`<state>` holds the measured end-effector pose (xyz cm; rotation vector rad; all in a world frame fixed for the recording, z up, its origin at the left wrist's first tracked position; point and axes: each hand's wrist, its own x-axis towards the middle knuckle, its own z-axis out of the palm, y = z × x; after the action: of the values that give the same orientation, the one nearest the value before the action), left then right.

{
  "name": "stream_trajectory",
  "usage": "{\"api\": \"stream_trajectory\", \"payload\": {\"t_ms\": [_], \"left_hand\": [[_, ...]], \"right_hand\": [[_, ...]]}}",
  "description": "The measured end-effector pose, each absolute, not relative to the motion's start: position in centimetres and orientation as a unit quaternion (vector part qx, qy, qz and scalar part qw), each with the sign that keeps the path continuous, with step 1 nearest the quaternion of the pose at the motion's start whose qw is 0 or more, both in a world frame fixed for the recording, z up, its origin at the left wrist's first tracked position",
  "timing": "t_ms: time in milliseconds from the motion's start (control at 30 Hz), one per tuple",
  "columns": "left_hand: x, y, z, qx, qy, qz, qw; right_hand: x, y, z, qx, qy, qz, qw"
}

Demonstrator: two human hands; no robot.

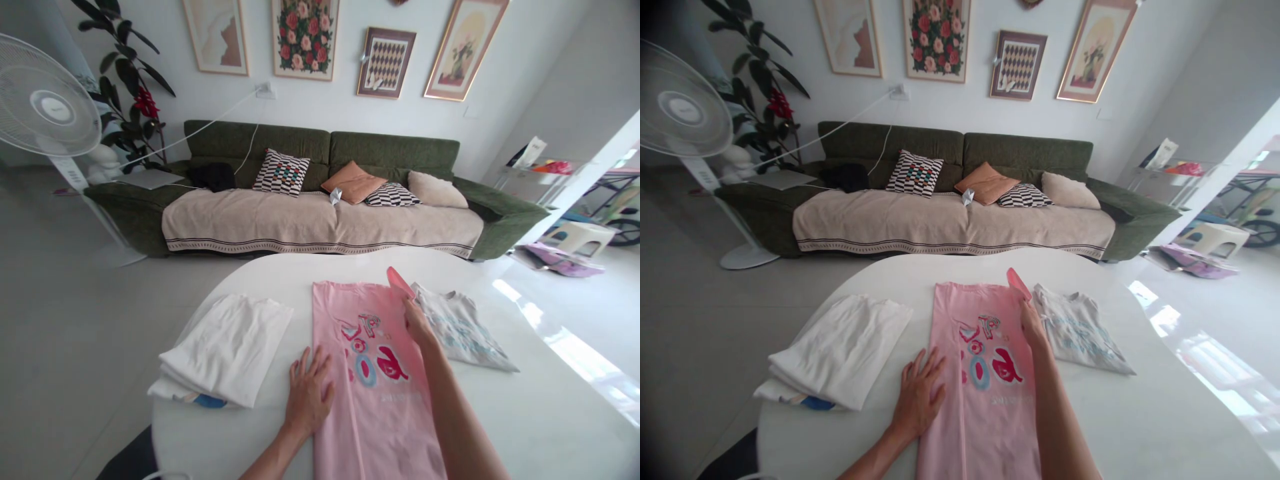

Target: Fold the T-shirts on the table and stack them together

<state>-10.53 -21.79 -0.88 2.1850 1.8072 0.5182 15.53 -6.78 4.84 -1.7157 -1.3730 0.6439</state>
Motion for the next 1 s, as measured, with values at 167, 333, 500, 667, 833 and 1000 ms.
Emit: {"api": "stream_trajectory", "payload": {"t_ms": [167,333,500,667,833,1000], "left_hand": [[-10.5,-21.8,-0.8,0.751,0.623,0.178,0.123],[-10.6,-21.9,-0.9,0.750,0.626,0.174,0.120],[-10.5,-21.6,-1.1,0.753,0.624,0.173,0.119],[-10.8,-21.9,-1.6,0.757,0.616,0.184,0.113],[-10.1,-20.3,-0.2,0.710,0.641,0.260,0.133],[-4.3,-10.6,4.1,0.679,0.631,0.318,0.197]], "right_hand": [[10.7,-6.6,4.7,-0.662,-0.603,0.272,0.353],[4.8,-8.4,2.0,-0.680,-0.675,0.196,0.206],[3.0,-10.5,0.6,-0.665,-0.732,0.131,0.066],[7.2,-13.8,1.7,-0.675,-0.721,0.138,0.081],[18.1,-20.2,1.1,-0.703,-0.675,0.174,0.143],[23.8,-25.6,0.8,-0.729,-0.627,0.204,0.183]]}}
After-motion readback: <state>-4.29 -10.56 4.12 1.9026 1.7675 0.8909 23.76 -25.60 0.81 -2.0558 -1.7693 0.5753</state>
